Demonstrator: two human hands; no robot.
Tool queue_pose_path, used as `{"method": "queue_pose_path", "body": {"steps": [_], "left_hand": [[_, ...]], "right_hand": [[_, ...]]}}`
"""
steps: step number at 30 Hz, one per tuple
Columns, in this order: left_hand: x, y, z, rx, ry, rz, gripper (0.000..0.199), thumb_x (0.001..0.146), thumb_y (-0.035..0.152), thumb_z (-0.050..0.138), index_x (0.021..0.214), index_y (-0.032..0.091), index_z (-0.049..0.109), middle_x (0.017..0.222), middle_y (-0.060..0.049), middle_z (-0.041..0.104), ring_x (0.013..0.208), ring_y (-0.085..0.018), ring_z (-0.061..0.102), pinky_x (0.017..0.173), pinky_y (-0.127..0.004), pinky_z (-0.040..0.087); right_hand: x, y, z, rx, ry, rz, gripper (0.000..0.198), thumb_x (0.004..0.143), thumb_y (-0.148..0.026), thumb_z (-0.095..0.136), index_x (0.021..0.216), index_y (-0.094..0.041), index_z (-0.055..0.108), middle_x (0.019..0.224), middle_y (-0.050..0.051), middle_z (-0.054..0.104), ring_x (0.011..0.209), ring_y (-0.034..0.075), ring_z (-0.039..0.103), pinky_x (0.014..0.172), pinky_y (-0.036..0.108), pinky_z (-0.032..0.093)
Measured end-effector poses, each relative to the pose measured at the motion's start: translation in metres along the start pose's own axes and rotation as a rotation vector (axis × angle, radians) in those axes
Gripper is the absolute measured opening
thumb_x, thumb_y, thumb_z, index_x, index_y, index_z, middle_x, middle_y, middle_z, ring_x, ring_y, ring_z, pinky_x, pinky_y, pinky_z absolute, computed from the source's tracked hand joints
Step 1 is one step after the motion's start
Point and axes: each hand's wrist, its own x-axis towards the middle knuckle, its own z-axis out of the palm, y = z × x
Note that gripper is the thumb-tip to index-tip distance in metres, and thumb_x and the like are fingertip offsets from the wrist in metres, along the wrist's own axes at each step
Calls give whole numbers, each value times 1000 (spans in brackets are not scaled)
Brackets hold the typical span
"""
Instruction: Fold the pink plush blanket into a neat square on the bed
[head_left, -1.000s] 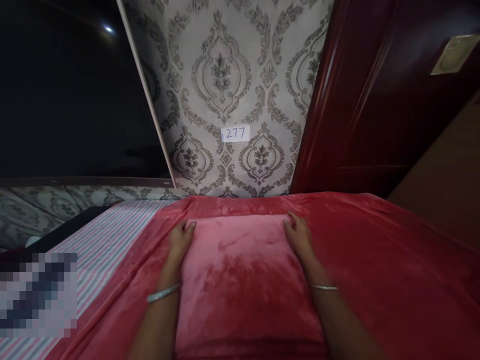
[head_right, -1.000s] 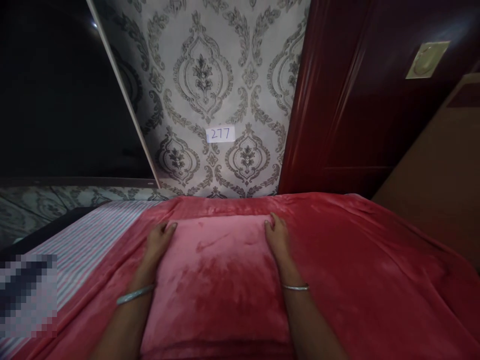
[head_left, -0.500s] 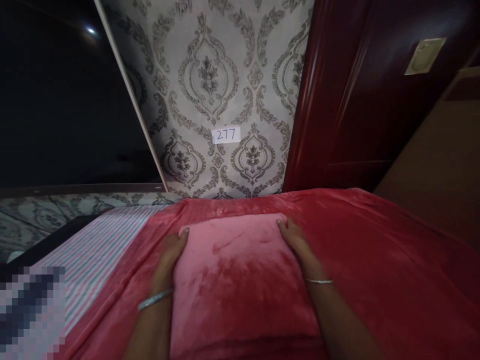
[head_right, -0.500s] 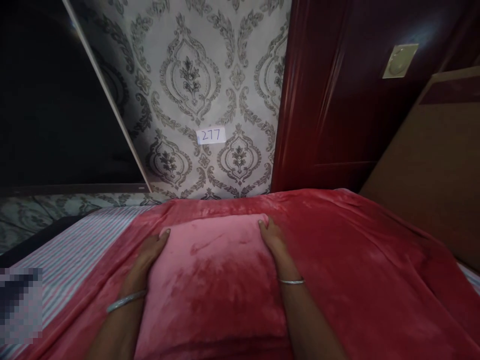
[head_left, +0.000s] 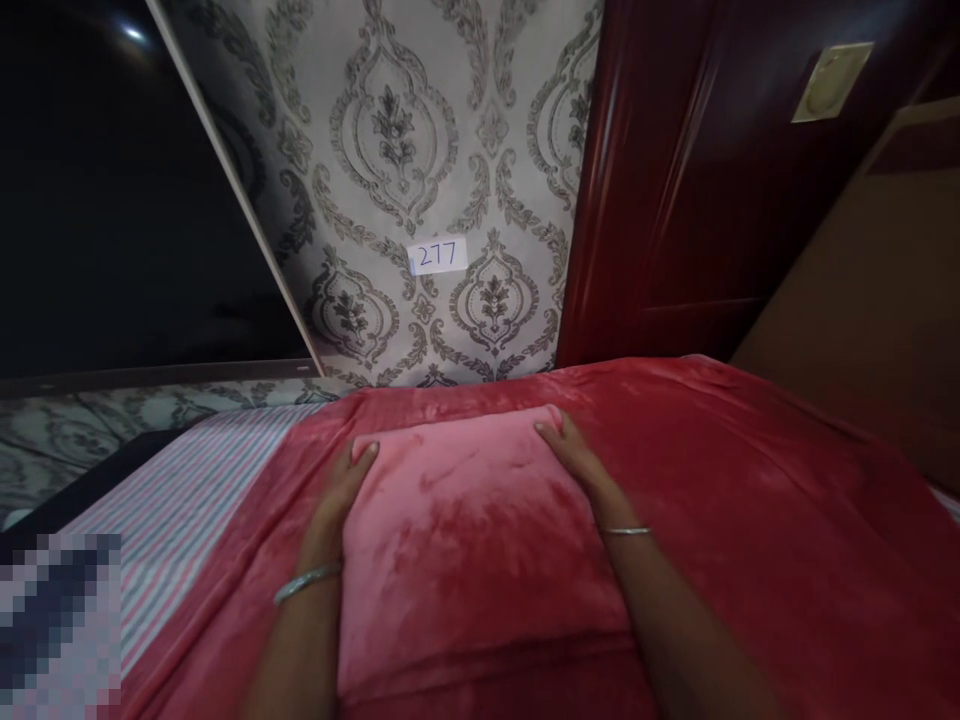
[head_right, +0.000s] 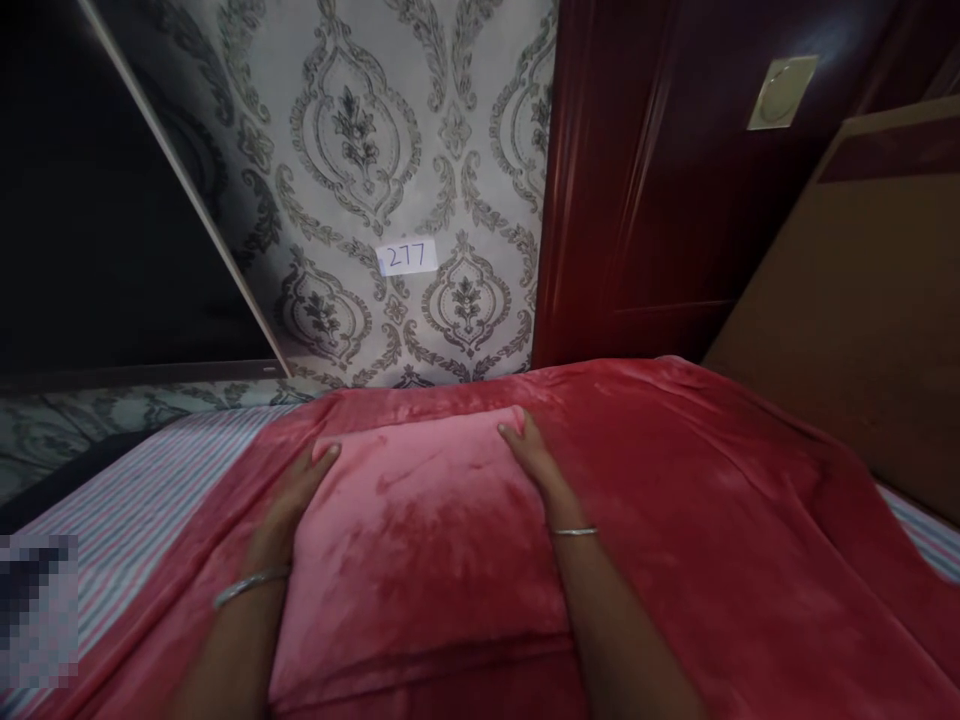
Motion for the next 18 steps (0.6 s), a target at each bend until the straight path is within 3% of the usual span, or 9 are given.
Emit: {"method": "queue_pose_path", "body": {"steps": [2,6,11,14,18], "left_hand": [[3,-3,2,-74,7,-49,50,67,62,69,93,19,68,86,-5,72,83,-27,68,73,-36,57],[5,-11,3,-123,188,-130,33,69,47,64,90,21,64,80,-1,68,70,-21,63,60,-29,51],[9,-16,5,-85,141,-163,22,71,41,60,83,22,60,72,0,64,64,-20,60,56,-29,49],[14,-16,8,68,121,-139,16,73,37,55,80,22,58,74,-1,65,70,-22,64,61,-31,52],[21,-9,11,208,121,-118,12,74,31,56,80,21,60,84,-6,70,92,-28,68,81,-37,56]], "right_hand": [[1,3,1,13,24,-33,58,74,-44,65,126,-16,64,129,16,68,120,29,63,108,47,47],[1,7,-2,21,78,-81,49,73,-44,60,115,-18,66,113,14,73,107,30,67,101,49,51],[2,11,-1,6,111,-94,46,72,-42,60,112,-19,66,109,13,73,104,30,67,97,47,53],[2,13,0,-22,109,-50,45,71,-40,63,110,-19,67,109,14,73,103,30,68,96,47,53],[-1,8,-1,-65,86,34,47,73,-41,62,113,-17,67,112,16,72,108,32,67,97,49,53]]}}
